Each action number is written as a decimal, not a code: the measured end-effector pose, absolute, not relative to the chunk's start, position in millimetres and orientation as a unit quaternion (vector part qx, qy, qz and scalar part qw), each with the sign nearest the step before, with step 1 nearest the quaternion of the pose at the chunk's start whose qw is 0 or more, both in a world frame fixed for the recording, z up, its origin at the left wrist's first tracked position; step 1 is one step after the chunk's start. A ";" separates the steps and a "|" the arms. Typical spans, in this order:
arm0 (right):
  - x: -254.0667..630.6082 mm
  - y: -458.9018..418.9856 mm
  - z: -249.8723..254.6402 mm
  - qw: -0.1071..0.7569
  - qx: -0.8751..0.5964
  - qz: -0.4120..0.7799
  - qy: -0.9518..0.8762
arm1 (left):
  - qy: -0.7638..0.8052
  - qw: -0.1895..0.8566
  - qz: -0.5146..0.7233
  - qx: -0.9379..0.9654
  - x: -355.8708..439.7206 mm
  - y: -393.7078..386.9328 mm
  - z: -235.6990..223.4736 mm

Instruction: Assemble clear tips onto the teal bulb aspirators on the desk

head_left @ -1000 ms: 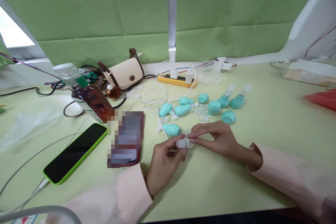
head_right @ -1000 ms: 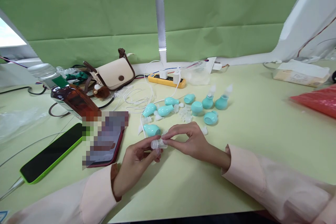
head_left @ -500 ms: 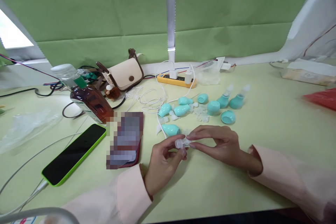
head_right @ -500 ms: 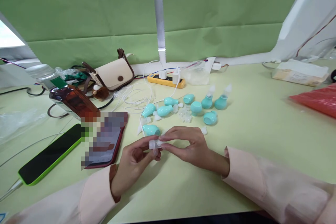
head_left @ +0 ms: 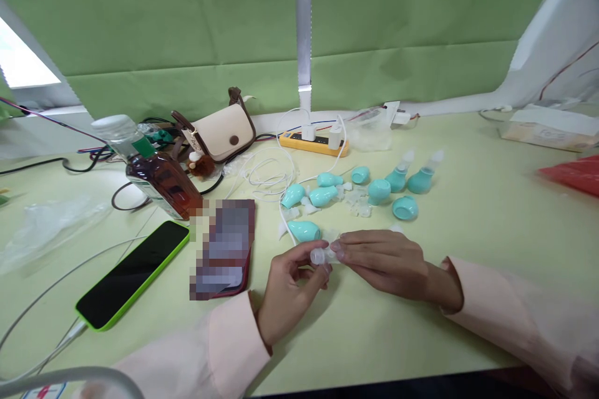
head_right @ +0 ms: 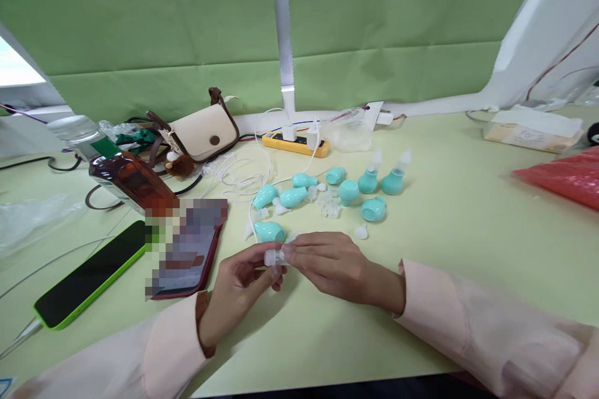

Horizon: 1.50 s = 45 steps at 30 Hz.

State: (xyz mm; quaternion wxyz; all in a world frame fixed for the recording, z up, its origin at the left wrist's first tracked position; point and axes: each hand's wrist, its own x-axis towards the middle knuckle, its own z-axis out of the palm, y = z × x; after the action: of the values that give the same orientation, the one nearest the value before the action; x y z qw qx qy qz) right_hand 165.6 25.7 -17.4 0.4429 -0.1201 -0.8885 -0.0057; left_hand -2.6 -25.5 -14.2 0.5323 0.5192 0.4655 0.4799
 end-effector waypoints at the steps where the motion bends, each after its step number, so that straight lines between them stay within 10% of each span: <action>1: 166.1 25.7 -16.6 0.441 -0.118 -0.008 -0.890 | 0.464 0.533 0.481 0.519 -2.7 -25.5 -14.4; 9: 174.6 26.2 -8.0 0.327 -0.070 -0.077 -0.939 | 0.475 0.515 0.479 0.530 -3.4 -25.6 -16.2; 35: 156.6 15.3 -25.8 0.513 -0.271 0.141 -0.802 | 0.460 0.522 0.485 0.529 -3.7 -26.9 -16.7; 45: 156.3 13.9 -16.4 0.464 -0.196 0.124 -0.855 | 0.487 0.466 0.477 0.564 -3.4 -28.0 -16.5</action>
State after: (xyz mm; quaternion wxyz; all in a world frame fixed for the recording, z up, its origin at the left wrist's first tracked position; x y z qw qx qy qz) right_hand 156.3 13.9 -16.4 0.4635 -0.1963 -0.8550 0.1245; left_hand -3.4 -28.0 -16.5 0.4663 0.5640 0.4868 0.4769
